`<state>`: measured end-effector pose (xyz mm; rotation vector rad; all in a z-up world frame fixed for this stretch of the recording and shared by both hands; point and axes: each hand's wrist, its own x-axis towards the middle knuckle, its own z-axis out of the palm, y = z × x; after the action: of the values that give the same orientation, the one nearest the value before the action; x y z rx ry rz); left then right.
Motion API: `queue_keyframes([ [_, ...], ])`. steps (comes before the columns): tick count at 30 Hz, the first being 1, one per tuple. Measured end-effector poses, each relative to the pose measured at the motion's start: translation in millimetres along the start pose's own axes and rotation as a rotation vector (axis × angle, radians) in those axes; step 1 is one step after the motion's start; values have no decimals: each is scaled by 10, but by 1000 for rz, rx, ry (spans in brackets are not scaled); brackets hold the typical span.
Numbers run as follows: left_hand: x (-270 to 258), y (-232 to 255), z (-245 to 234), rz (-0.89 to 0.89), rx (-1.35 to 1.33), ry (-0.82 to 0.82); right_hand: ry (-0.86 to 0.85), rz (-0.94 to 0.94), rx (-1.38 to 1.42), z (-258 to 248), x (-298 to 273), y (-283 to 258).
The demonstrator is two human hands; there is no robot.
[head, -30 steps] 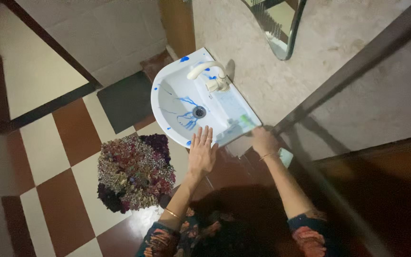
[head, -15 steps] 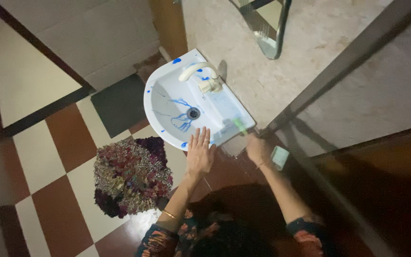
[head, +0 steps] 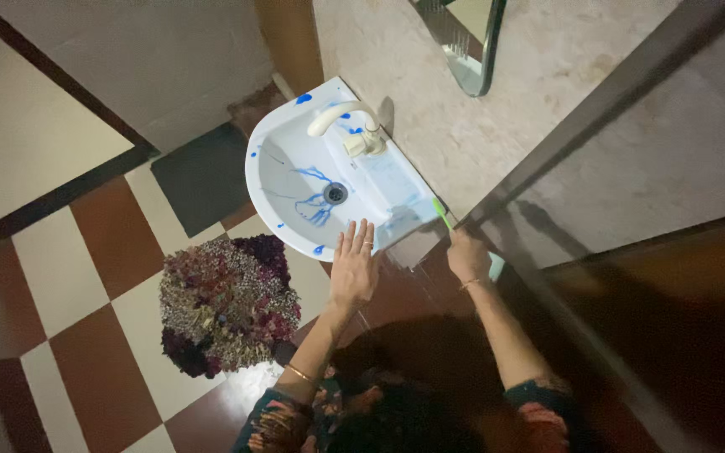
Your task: The person applies blue liquid soap to a toothbrush and scrubs the interior surfaces of a white bathroom sink. They repeatedly rub the sink basin and faucet area with the soapy toothbrush, spreading the blue soap across the surface.
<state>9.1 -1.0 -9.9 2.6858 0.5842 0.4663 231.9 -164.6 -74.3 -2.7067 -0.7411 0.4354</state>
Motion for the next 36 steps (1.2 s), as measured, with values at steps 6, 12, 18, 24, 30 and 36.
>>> queue_keyframes([
  [6,23,37,27,18,-4,-55,-77,30,100,-8,18,-144],
  [12,36,-2,56,23,8,-38,56,24,41,-44,163,-154],
  [18,42,14,-37,2,-45,5,-83,108,97,-33,133,-217],
  [24,20,-45,-65,-2,-45,-9,78,-25,13,22,207,-145],
  [30,4,-104,27,-50,-56,-33,-41,-20,53,121,34,100],
  [36,-72,-79,58,-8,-30,-11,-26,-18,35,139,73,-94],
])
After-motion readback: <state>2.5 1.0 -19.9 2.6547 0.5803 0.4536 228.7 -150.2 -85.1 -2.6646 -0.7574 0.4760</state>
